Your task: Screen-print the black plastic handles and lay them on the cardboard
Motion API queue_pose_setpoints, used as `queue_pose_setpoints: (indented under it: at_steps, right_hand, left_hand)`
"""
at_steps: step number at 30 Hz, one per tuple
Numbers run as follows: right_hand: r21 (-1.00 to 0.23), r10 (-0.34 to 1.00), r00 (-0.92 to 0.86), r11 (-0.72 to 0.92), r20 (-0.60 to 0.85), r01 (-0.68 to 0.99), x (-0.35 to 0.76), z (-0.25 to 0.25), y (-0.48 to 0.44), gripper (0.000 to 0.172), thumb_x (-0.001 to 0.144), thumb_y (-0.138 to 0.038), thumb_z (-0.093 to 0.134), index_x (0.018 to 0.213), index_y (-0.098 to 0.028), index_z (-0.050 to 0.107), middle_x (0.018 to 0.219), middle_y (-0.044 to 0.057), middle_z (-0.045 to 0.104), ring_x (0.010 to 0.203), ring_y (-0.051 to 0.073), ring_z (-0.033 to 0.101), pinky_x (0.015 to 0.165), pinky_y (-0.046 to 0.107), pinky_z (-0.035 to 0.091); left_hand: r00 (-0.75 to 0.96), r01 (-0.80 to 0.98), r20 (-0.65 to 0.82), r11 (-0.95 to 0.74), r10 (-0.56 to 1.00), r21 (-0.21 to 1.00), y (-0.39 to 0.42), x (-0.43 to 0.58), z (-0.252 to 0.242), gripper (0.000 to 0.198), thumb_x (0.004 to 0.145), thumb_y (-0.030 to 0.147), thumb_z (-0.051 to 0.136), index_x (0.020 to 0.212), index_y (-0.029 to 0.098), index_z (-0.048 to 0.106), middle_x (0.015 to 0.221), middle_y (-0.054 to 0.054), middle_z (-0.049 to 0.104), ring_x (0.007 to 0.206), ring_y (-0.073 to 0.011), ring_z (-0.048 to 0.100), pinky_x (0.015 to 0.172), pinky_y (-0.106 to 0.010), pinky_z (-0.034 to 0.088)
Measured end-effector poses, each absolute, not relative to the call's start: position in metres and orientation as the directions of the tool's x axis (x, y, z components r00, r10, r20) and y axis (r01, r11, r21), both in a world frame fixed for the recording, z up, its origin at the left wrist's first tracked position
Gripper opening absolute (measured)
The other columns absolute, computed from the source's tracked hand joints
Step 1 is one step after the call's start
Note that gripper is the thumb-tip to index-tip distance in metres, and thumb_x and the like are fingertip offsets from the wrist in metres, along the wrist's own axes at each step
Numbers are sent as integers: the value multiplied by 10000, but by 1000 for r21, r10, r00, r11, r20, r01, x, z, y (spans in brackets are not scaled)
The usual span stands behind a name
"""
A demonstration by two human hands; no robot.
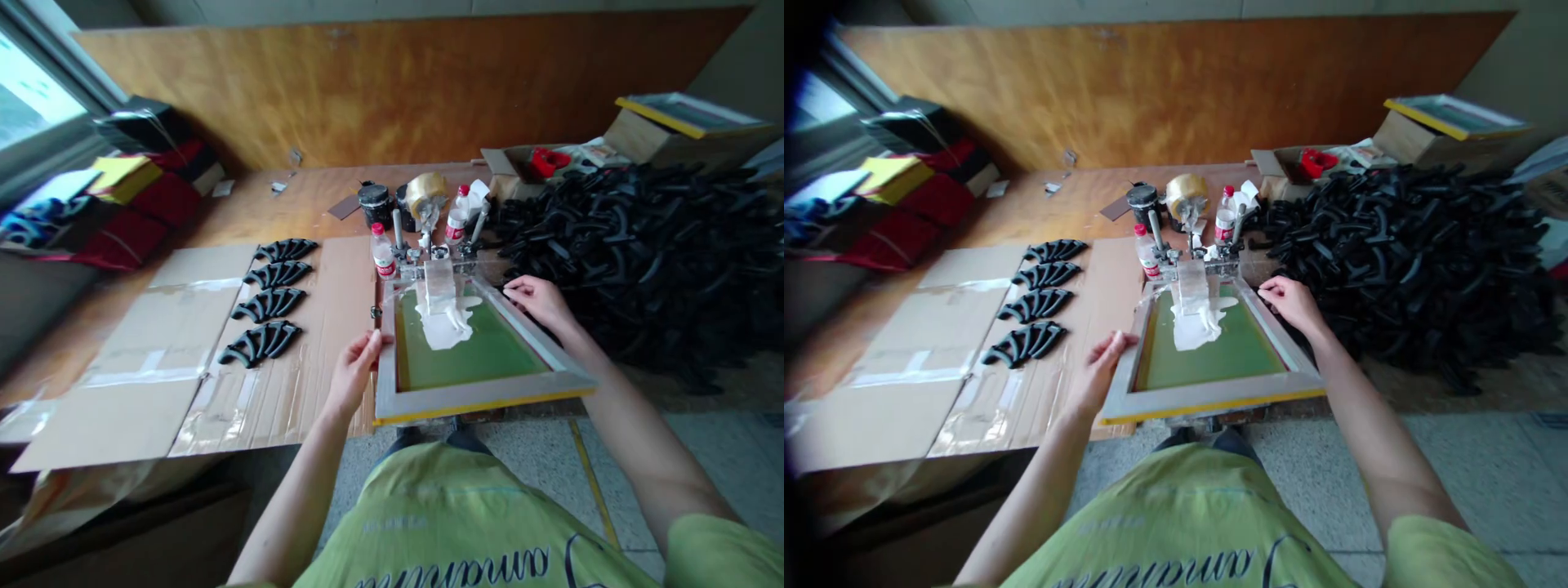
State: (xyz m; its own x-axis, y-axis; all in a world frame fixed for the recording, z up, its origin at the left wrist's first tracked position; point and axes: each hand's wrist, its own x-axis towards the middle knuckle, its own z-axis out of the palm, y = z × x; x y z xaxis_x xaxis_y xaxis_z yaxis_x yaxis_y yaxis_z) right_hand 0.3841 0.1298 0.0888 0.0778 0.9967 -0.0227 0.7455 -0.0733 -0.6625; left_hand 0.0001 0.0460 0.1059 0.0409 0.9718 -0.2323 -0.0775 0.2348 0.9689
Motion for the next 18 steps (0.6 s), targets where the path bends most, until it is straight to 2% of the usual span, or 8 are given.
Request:
queue_pose_setpoints:
  at_steps: [2,3,4,6,8,10,14,18]
  right_hand:
    - [-629,996,-4,62,94,775,359,94,128,396,872,-386,633,1199,-164,657,1056,100,716,808,199,674,801,350,552]
    - [-578,986,-71,148,154,803,344,96,129,450,853,-361,668,1262,-179,626,1168,108,683,905,215,672,865,369,543]
    - [-507,967,-148,236,209,829,328,98,129,514,834,-332,699,1316,-192,591,1269,115,634,1021,237,650,932,389,523]
    - [-349,917,-303,381,258,856,298,97,131,580,810,-285,738,1353,-200,555,1352,122,567,1185,272,571,1015,418,475]
    - [-226,883,-408,456,231,860,276,93,131,497,810,-255,744,1277,-184,589,1275,128,594,1188,285,549,1000,416,468]
    - [-165,875,-456,479,161,862,262,85,131,378,823,-234,734,1175,-170,615,1152,124,639,1103,274,576,929,380,482]
    - [-161,874,-486,478,-9,863,254,65,125,221,853,-234,701,1055,-177,632,1032,96,699,987,239,622,842,314,473]
    - [-127,858,-513,510,6,851,253,46,102,100,902,-155,577,965,-169,652,960,98,705,946,229,623,818,308,456]
  left_hand:
    - [99,-55,-301,307,949,950,27,-2,76,572,771,629,698,1120,176,708,697,6,619,566,-104,524,522,-216,399]
    - [106,-44,-321,327,941,944,19,-1,60,650,770,612,706,1262,190,651,721,6,628,577,-108,525,525,-218,395]
    - [98,-30,-337,341,936,940,13,1,44,742,772,595,709,1384,202,565,726,11,622,569,-106,513,515,-217,381]
    - [56,-2,-351,351,935,936,6,7,17,860,771,561,712,1501,206,430,682,39,572,529,-96,468,486,-211,344]
    - [11,20,-347,347,938,938,4,12,-4,866,780,529,701,1524,209,392,645,63,511,512,-90,446,476,-206,327]
    - [-17,36,-337,338,941,941,3,14,-19,842,793,501,686,1527,217,386,656,62,506,540,-100,478,499,-208,355]
    - [-33,61,-337,338,941,939,5,13,-36,802,810,487,664,1513,199,408,721,31,575,603,-117,539,552,-222,413]
    - [-71,82,-323,328,944,941,5,11,-44,744,792,477,691,1451,194,493,724,19,607,616,-127,565,565,-228,436]
